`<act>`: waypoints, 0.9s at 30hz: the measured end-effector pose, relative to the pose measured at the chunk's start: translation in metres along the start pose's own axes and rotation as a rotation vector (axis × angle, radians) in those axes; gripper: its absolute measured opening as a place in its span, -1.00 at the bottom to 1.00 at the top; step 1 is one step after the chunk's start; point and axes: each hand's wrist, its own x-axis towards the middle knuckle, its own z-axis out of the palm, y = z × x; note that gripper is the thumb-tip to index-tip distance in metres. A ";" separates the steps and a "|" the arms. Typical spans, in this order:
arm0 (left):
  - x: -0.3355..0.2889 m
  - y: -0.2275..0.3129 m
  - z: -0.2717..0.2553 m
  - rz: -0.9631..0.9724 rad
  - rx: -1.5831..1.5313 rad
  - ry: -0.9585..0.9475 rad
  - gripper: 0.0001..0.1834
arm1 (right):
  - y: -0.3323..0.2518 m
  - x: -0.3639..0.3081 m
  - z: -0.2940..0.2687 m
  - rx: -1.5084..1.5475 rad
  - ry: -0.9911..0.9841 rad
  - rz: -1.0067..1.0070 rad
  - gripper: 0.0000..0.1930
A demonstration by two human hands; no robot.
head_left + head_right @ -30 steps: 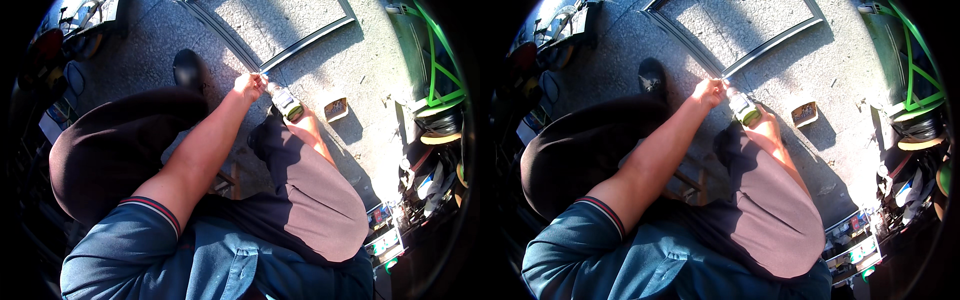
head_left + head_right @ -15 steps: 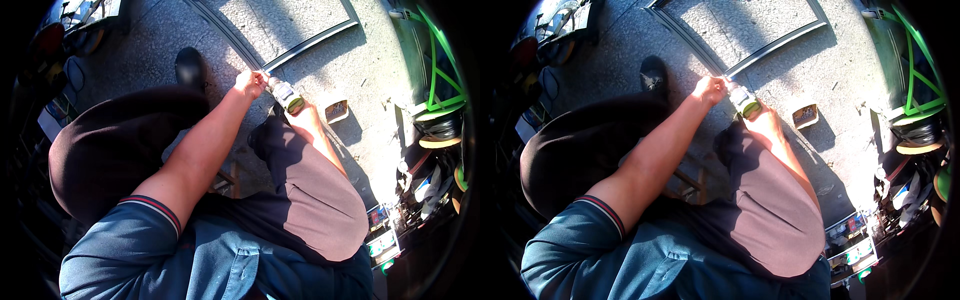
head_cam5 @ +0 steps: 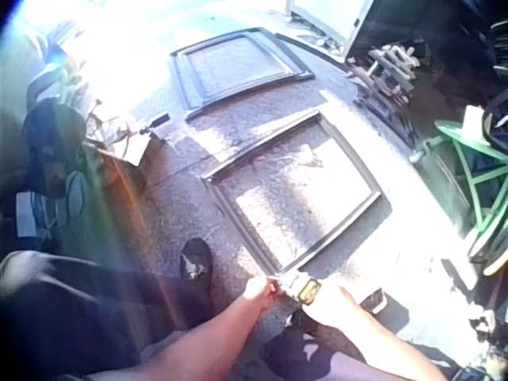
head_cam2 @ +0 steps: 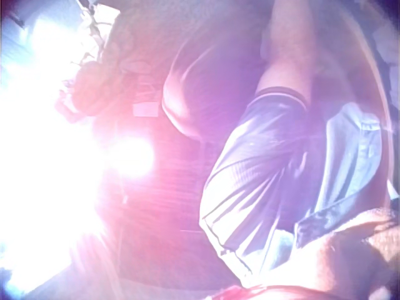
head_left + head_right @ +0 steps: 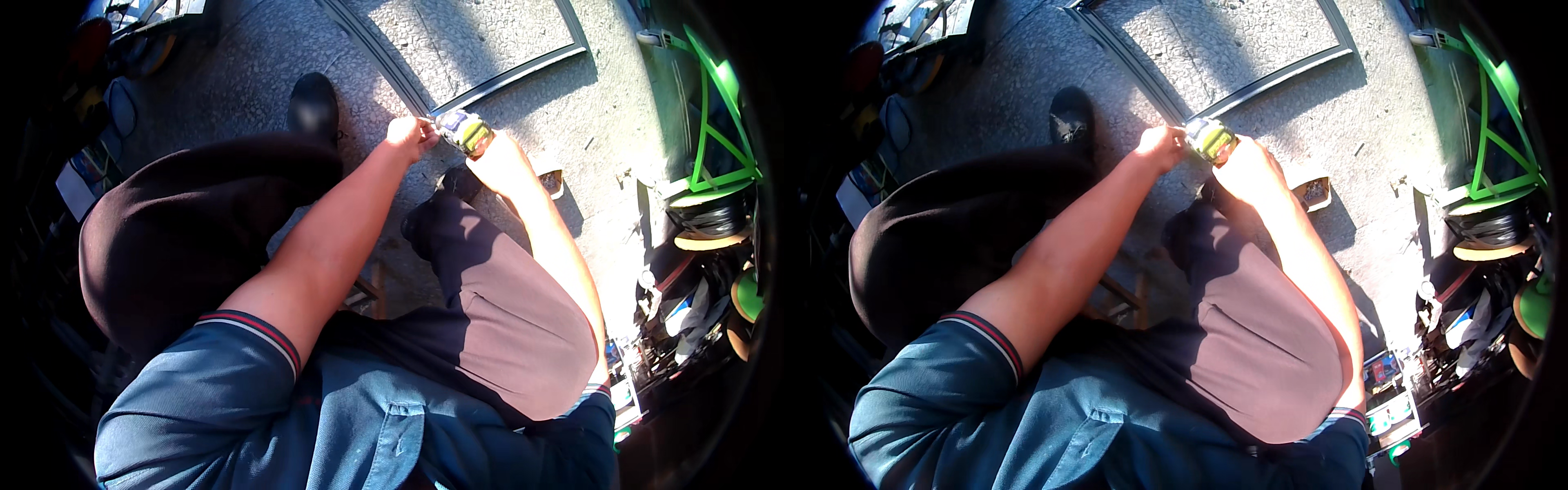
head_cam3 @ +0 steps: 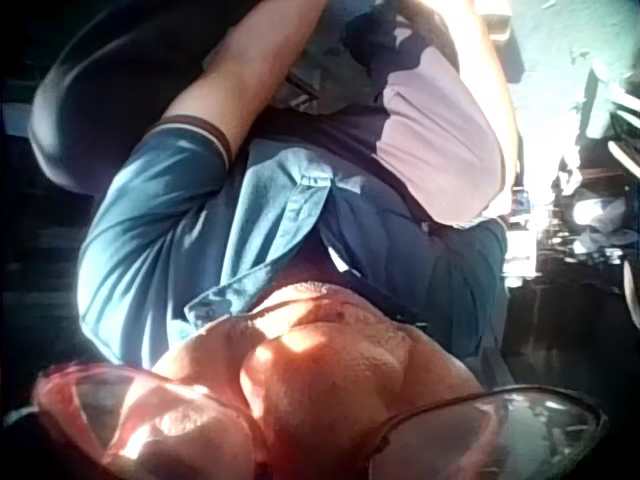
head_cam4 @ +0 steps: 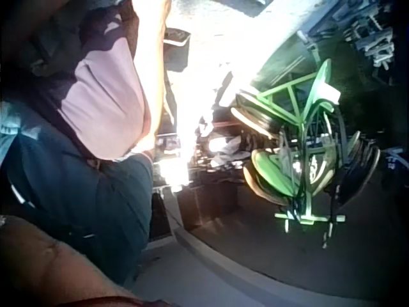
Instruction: The person assembles a rectangular metal frame by fitting corner joints and securing them with screws using a power drill.
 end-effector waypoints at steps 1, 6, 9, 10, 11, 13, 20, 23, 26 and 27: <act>0.007 0.008 -0.025 0.087 0.140 0.021 -0.83 | -0.012 0.016 0.007 0.020 -0.041 -0.031 -0.63; -0.036 0.037 -0.014 0.155 1.006 0.249 -0.74 | -0.062 0.026 -0.021 -0.212 -0.116 0.029 -0.63; -0.015 0.020 0.002 0.309 1.185 0.356 -0.67 | -0.066 0.025 -0.027 -0.298 -0.086 0.097 -0.63; -0.016 0.019 0.007 0.299 1.195 0.362 -0.66 | -0.069 0.022 -0.032 -0.312 -0.089 0.107 -0.62; -0.017 0.017 0.012 0.290 1.206 0.363 -0.66 | -0.071 0.019 -0.036 -0.327 -0.090 0.122 -0.62; -0.017 0.025 -0.002 0.325 1.213 0.441 -0.65 | -0.077 0.033 -0.025 -0.358 -0.122 0.067 -0.61; -0.026 0.033 -0.002 0.268 1.200 0.330 -0.73 | -0.088 0.039 -0.025 -0.454 -0.173 0.081 -0.64; -0.024 0.033 -0.004 0.296 1.156 0.338 -0.71 | -0.086 0.038 -0.024 -0.455 -0.132 0.107 -0.65; -0.025 0.035 -0.005 0.281 1.156 0.338 -0.69 | -0.084 0.036 -0.022 -0.472 -0.142 0.086 -0.64; -0.026 0.037 -0.006 0.273 1.169 0.341 -0.68 | -0.085 0.038 -0.023 -0.470 -0.157 0.079 -0.63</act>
